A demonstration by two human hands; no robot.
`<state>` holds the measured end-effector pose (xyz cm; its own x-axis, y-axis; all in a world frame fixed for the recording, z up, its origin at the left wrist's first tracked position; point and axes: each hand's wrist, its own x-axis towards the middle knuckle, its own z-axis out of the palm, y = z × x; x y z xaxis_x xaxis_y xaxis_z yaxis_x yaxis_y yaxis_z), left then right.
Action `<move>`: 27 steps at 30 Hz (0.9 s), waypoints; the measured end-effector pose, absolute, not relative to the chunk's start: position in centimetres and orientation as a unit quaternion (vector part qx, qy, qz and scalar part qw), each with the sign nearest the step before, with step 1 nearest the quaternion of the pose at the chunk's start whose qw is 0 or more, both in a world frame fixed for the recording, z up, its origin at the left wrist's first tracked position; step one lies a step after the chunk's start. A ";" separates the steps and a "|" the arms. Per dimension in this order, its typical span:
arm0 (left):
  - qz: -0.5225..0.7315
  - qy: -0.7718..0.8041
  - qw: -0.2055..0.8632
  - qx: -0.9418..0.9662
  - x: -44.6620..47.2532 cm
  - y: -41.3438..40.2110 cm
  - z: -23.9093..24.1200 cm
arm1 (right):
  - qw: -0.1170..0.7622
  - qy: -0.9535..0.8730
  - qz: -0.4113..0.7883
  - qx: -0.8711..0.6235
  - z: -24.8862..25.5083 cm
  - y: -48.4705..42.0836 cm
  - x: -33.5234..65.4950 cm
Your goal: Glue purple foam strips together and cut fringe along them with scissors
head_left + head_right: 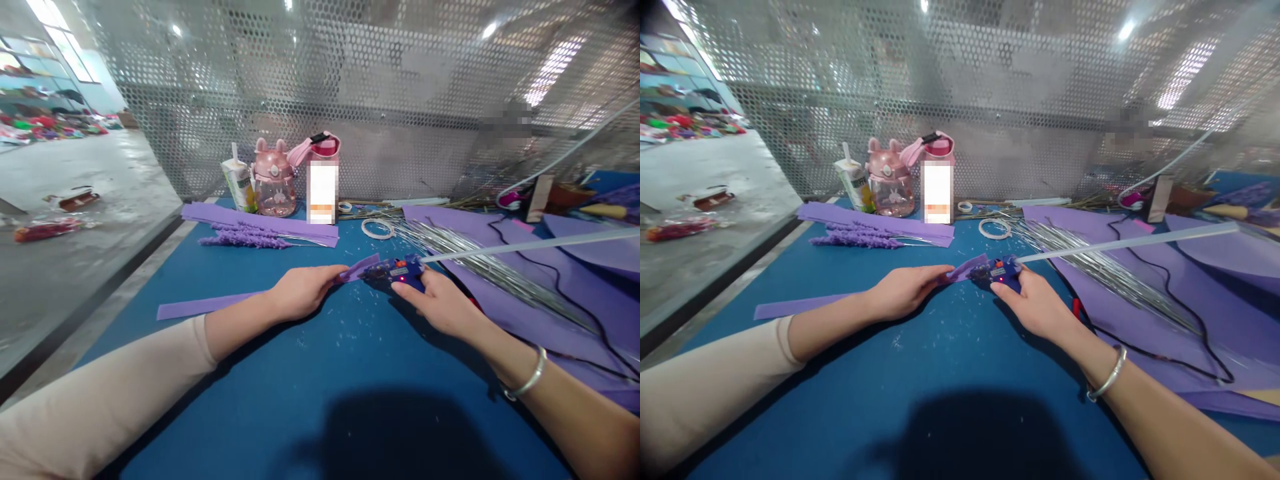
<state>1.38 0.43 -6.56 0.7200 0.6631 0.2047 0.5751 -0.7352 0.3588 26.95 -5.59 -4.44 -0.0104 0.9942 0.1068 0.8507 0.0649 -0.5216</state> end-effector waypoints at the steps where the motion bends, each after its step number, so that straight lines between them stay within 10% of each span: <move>1: 0.161 0.334 0.135 0.919 1.5 0.5 -6.5 | 0.234 -0.694 0.166 -0.660 -4.4 -5.6 27.0; 27: 0.041 0.331 0.135 0.933 -1.8 0.0 -2.4 | 0.254 -0.699 0.318 -0.587 -3.4 -6.7 25.8</move>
<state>-1.85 0.00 -2.41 0.7776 0.6287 -0.0138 0.6067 -0.7443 0.2791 25.79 -6.75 -3.39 -0.1810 0.9833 -0.0184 0.6596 0.1075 -0.7439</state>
